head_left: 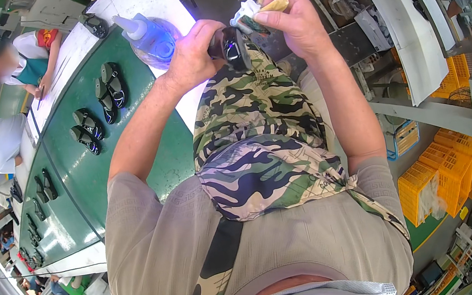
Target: The person repeatedly picks up black slippers from a green conveyor belt and wipes them with a small white cloth. The person handles the slippers one at a time, wiping the surface and then placing them back on the belt.
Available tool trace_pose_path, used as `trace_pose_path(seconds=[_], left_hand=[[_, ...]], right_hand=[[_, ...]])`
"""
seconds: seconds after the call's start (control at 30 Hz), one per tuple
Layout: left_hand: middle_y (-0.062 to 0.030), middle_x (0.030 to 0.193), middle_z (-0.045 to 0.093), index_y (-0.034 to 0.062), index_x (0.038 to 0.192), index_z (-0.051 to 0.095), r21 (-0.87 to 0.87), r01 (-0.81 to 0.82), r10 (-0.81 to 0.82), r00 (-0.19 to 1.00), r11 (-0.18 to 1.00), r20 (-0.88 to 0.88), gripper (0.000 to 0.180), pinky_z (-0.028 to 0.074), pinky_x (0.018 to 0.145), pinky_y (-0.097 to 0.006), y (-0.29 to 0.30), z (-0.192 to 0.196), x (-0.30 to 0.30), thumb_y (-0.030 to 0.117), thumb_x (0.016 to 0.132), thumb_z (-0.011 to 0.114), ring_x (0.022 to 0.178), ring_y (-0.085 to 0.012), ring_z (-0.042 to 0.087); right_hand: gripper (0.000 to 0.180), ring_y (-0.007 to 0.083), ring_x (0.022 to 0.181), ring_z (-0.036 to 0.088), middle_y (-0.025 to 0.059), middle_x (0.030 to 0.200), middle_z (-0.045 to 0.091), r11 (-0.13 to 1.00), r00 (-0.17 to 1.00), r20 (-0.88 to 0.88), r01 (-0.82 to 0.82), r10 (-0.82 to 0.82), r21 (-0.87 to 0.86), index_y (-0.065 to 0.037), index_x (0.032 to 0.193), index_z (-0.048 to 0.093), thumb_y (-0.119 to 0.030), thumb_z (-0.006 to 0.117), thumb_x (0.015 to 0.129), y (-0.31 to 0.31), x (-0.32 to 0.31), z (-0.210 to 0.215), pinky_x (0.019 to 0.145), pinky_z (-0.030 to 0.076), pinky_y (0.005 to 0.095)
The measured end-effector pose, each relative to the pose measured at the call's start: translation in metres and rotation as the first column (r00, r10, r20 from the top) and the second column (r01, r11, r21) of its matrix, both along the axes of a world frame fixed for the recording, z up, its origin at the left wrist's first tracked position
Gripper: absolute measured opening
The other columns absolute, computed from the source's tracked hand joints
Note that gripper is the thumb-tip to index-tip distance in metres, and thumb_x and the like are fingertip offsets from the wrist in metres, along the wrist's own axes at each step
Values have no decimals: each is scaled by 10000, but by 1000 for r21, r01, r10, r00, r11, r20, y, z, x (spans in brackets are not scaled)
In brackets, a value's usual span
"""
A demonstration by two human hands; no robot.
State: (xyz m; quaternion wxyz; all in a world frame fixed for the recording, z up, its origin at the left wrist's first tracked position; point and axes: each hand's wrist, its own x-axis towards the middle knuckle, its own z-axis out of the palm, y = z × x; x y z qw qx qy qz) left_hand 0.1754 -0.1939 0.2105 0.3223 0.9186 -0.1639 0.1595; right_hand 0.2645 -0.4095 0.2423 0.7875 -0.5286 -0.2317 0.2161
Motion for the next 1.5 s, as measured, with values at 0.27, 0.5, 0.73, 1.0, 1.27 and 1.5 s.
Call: trace_pose_path(seconds=[0.27, 0.5, 0.73, 1.0, 1.27, 1.5], left_hand=[[-109, 946, 646, 17, 1094, 572, -120, 131, -173, 863, 984, -475, 678, 498, 810, -349, 5, 16, 1, 164, 511, 885, 894, -232, 613], [-58, 1035, 640, 4, 1169, 555, -397, 140, -371, 711, 907, -597, 731, 458, 887, -318, 9, 15, -3, 179, 550, 903, 960, -157, 568], [-68, 1168, 614, -16, 1339, 457, -637, -28, -521, 546, 771, -656, 886, 427, 974, -303, 11, 4, -4, 217, 596, 880, 1051, -164, 563], [-111, 1198, 612, -45, 1360, 425, -775, -268, -608, 495, 572, -620, 877, 450, 976, -319, 13, -10, -5, 241, 643, 840, 1076, -184, 590], [-99, 1107, 650, -3, 1253, 531, -834, -443, -682, 499, 330, -535, 576, 490, 940, -340, 14, -18, -4, 158, 754, 770, 1000, -196, 639], [-106, 1058, 669, 4, 1211, 547, -827, -531, -620, 589, 187, -518, 481, 546, 874, -379, 17, -34, 0, 180, 803, 731, 917, -221, 678]], right_hand=[[161, 78, 781, 574, 14, 869, 619, 990, 972, 217, 110, -89, -87, -40, 893, 597, -65, 728, 803, -7, 15, 9, 712, 474, 223], [174, 85, 827, 563, 30, 929, 624, 975, 925, 355, 190, -137, -117, -43, 856, 574, -65, 735, 793, -7, 30, -5, 748, 467, 231], [167, 106, 864, 572, 55, 957, 631, 968, 887, 445, 203, -120, -145, -34, 853, 557, -42, 715, 800, -6, 29, -11, 779, 472, 246], [175, 115, 885, 573, 70, 958, 630, 978, 903, 429, 115, -30, -173, -32, 838, 532, -1, 698, 794, -6, 14, -18, 802, 471, 259], [189, 115, 868, 563, 80, 957, 622, 986, 950, 310, 19, 34, -165, -38, 820, 528, 2, 706, 769, -5, -6, -37, 777, 464, 262], [197, 113, 889, 522, 109, 1003, 596, 966, 944, 271, -127, 187, -224, -55, 816, 503, -45, 698, 788, -17, -14, -36, 802, 424, 262]])
